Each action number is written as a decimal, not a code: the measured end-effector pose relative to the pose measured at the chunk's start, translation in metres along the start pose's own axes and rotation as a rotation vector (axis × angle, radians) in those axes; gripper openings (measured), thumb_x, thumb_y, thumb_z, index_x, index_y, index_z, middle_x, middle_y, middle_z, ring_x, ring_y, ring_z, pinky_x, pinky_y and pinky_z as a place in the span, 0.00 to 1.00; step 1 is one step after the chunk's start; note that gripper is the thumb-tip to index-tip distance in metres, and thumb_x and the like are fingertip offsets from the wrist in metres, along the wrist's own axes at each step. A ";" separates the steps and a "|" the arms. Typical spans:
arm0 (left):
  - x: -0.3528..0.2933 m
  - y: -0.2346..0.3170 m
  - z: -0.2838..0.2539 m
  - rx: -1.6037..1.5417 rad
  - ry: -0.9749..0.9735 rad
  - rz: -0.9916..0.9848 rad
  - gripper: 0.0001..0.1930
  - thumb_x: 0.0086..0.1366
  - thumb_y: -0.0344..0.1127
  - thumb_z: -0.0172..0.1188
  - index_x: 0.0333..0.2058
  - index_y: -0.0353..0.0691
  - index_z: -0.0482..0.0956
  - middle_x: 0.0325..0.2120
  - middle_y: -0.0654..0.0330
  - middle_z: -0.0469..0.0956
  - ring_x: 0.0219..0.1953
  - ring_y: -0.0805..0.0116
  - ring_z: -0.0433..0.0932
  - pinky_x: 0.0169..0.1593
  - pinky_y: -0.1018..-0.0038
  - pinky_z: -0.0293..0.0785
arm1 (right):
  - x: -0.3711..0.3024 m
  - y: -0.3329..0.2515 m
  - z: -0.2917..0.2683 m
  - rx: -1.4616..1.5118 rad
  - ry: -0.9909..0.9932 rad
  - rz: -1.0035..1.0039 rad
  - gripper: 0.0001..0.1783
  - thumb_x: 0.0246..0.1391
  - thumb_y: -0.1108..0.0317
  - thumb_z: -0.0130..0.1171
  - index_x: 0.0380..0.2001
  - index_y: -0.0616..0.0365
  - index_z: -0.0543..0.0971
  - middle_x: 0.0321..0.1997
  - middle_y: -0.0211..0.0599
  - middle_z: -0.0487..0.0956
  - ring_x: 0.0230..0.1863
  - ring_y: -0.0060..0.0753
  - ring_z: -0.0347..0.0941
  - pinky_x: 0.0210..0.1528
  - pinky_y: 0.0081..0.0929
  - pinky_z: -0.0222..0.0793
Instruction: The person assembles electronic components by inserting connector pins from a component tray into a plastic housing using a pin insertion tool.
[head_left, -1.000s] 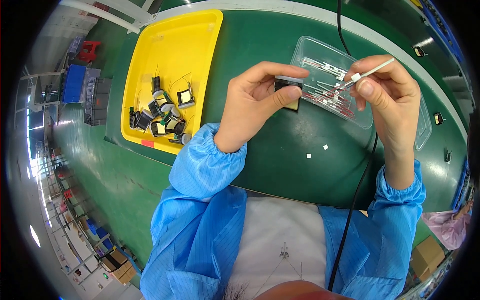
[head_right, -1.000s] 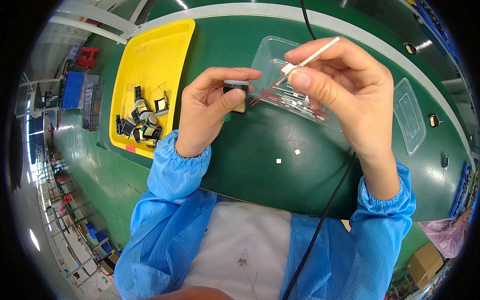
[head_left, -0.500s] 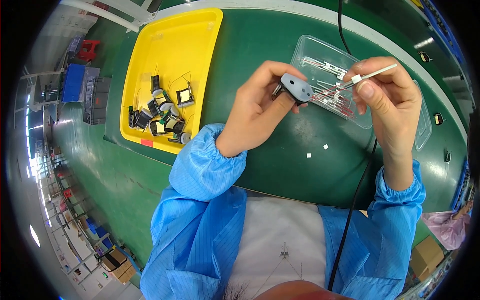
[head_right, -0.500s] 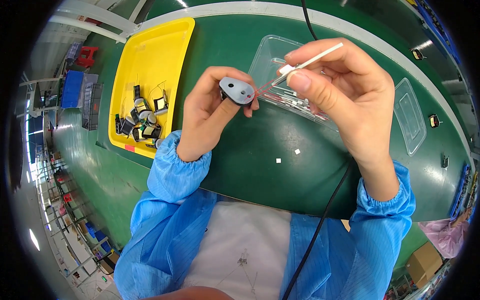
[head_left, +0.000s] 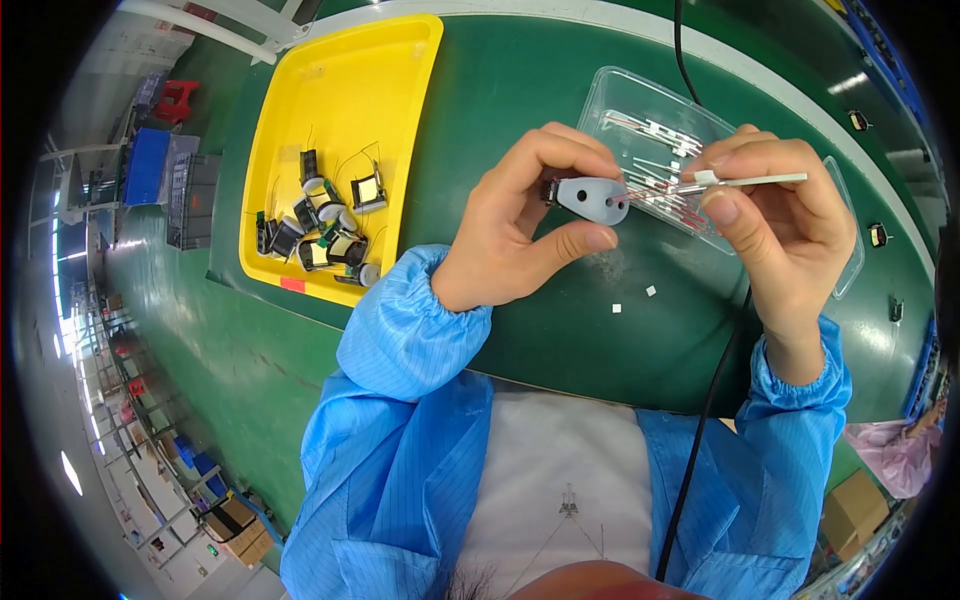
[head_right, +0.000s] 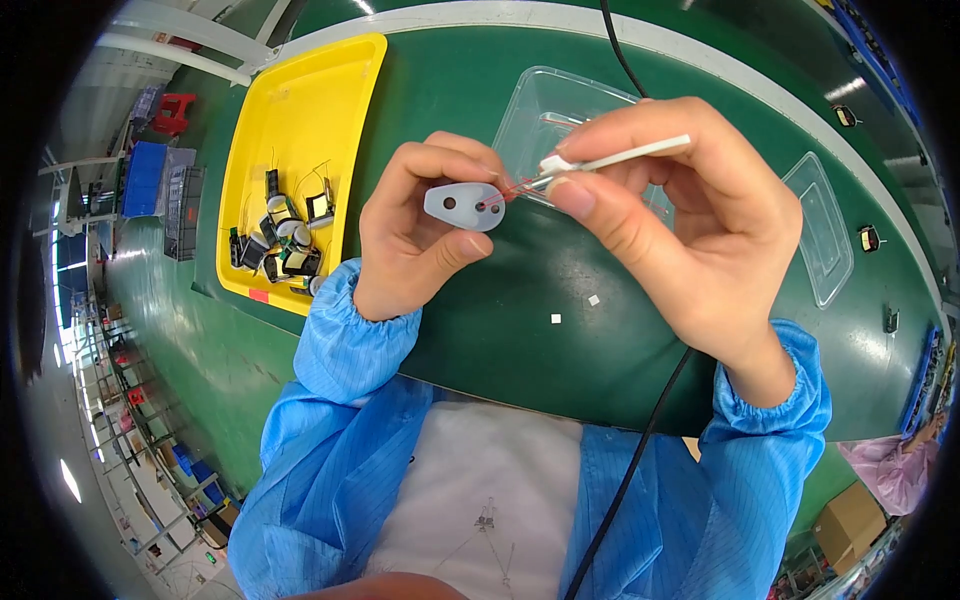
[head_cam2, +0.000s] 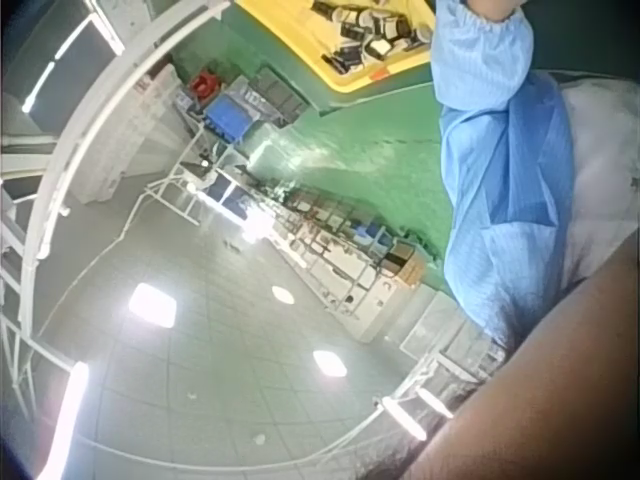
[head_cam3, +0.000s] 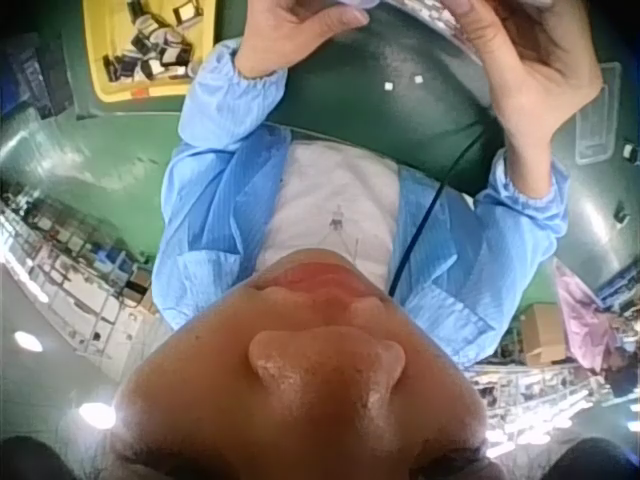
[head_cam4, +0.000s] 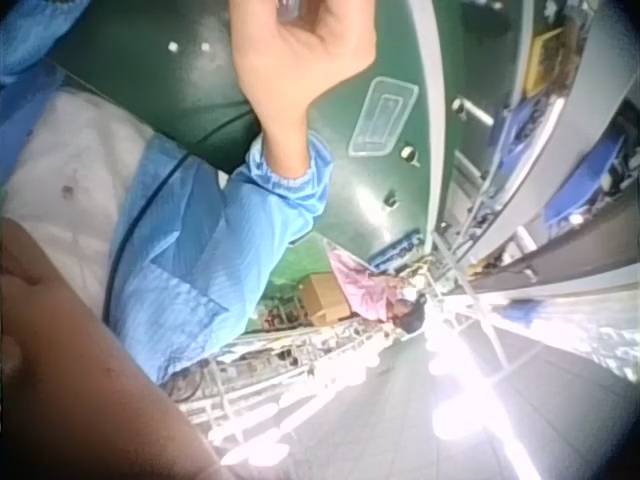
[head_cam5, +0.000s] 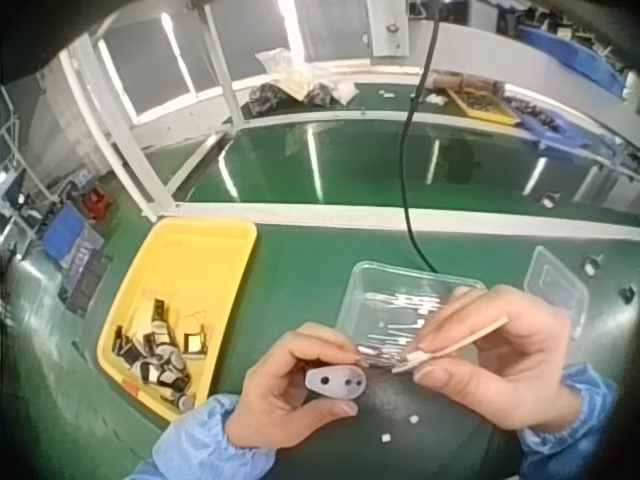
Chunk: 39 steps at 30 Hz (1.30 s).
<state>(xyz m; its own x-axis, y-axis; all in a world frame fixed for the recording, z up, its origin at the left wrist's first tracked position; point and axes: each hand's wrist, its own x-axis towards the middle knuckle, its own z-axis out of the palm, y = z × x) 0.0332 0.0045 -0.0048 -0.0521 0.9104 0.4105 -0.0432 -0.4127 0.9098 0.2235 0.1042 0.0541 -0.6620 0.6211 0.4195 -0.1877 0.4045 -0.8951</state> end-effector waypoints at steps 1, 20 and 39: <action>0.000 0.000 0.000 0.002 -0.004 0.006 0.23 0.56 0.37 0.67 0.45 0.36 0.68 0.42 0.52 0.70 0.43 0.65 0.73 0.49 0.71 0.70 | 0.000 0.000 -0.001 -0.018 -0.016 -0.018 0.10 0.50 0.77 0.61 0.37 0.65 0.74 0.36 0.46 0.77 0.37 0.30 0.72 0.35 0.21 0.67; 0.001 -0.002 -0.001 0.035 -0.010 0.048 0.22 0.56 0.35 0.67 0.45 0.37 0.67 0.42 0.52 0.70 0.44 0.66 0.72 0.46 0.72 0.72 | 0.002 -0.004 -0.002 -0.350 -0.132 -0.439 0.13 0.42 0.83 0.63 0.34 0.68 0.74 0.33 0.50 0.79 0.31 0.40 0.75 0.32 0.30 0.67; 0.002 -0.005 -0.004 0.085 -0.073 0.107 0.22 0.56 0.36 0.67 0.45 0.37 0.67 0.43 0.50 0.69 0.45 0.63 0.72 0.46 0.71 0.71 | 0.001 -0.004 -0.002 -0.251 -0.147 -0.311 0.13 0.42 0.83 0.63 0.35 0.70 0.75 0.34 0.49 0.79 0.30 0.34 0.73 0.33 0.27 0.64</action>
<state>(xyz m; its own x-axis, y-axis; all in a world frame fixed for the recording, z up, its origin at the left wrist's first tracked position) 0.0293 0.0083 -0.0089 0.0213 0.8623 0.5059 0.0439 -0.5063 0.8612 0.2249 0.1048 0.0581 -0.7018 0.3483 0.6215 -0.2243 0.7200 -0.6568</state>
